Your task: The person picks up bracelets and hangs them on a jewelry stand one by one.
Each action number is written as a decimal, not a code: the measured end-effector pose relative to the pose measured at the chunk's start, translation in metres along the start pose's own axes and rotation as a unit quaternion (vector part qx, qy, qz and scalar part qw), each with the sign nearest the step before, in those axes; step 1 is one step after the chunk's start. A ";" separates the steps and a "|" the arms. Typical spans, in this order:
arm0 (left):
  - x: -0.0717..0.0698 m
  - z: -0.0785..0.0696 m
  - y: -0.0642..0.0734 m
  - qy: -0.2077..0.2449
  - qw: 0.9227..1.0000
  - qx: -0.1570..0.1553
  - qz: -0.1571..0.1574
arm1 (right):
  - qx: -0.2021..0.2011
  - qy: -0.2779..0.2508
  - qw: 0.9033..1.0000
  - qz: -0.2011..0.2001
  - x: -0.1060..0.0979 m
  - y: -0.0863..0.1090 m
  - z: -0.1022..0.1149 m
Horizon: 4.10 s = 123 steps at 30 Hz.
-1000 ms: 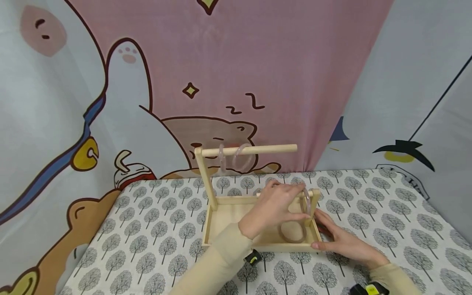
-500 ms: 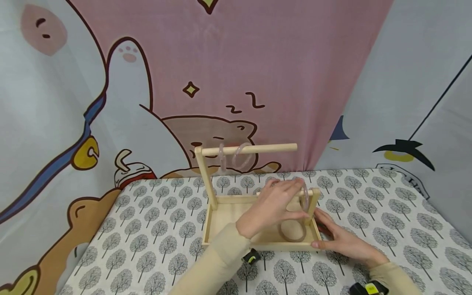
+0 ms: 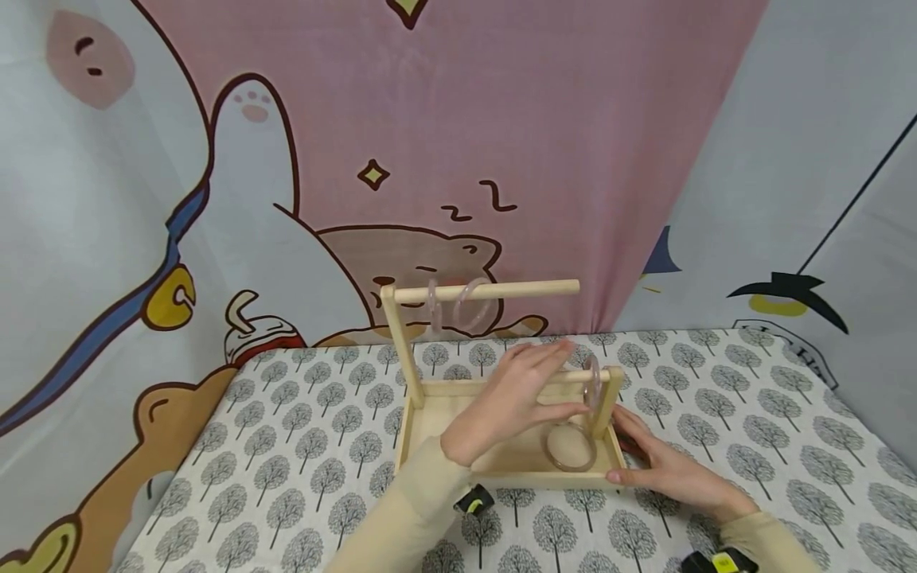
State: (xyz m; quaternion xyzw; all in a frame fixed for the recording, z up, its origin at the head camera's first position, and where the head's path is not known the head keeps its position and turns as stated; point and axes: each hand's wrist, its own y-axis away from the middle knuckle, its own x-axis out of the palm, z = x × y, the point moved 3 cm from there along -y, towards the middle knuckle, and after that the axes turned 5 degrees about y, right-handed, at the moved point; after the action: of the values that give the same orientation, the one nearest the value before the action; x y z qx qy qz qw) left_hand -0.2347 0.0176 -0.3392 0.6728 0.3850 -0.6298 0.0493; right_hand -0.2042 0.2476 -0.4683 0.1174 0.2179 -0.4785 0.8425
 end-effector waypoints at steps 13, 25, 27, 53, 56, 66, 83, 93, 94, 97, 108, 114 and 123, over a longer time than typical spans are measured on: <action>-0.004 0.018 0.016 0.094 0.994 -0.019 -0.050 | -0.010 0.000 1.000 0.000 0.000 0.001 -0.001; 0.000 0.032 0.029 0.205 0.976 -0.046 -0.066 | -0.005 0.002 1.000 -0.004 0.001 0.000 0.002; 0.001 0.034 0.031 0.215 0.973 -0.058 -0.063 | -0.009 0.008 1.000 -0.005 0.000 0.001 0.001; 0.027 0.049 0.055 0.315 0.932 -0.175 -0.041 | 0.000 -0.002 1.000 0.002 0.002 0.002 -0.001; 0.032 0.050 0.058 0.319 0.928 -0.189 -0.031 | 0.004 -0.006 1.000 0.003 0.002 0.003 -0.001; 0.049 0.049 0.065 0.335 0.920 -0.202 -0.011 | -0.002 0.005 1.000 -0.005 0.001 0.002 0.000; 0.081 0.030 0.057 0.309 0.939 -0.133 0.066 | -0.002 0.008 1.000 -0.006 0.000 0.001 0.002; 0.089 0.023 0.052 0.313 0.941 -0.101 0.082 | -0.003 0.005 1.000 -0.001 0.001 -0.002 0.004; 0.091 0.022 0.051 0.318 0.939 -0.102 0.085 | -0.005 0.007 1.000 -0.002 0.000 -0.002 0.004; 0.095 0.020 0.049 0.331 0.932 -0.101 0.107 | -0.010 0.004 1.000 -0.001 0.000 -0.002 0.003; 0.105 0.017 0.041 0.338 0.927 -0.045 0.157 | -0.019 0.007 1.000 -0.001 -0.001 -0.001 0.002; 0.101 0.019 0.045 0.315 0.933 -0.042 0.171 | 0.001 0.016 1.000 -0.004 0.000 0.000 0.002; 0.087 0.034 0.064 0.276 0.937 -0.112 0.182 | 0.014 0.027 1.000 -0.009 -0.001 0.002 0.004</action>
State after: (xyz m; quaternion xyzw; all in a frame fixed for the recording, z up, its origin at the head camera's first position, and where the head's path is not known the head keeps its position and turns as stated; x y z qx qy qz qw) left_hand -0.2329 -0.0058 -0.4495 0.8686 0.3229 -0.3527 0.1301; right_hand -0.2018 0.2477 -0.4647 0.1398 0.2350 -0.4856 0.8303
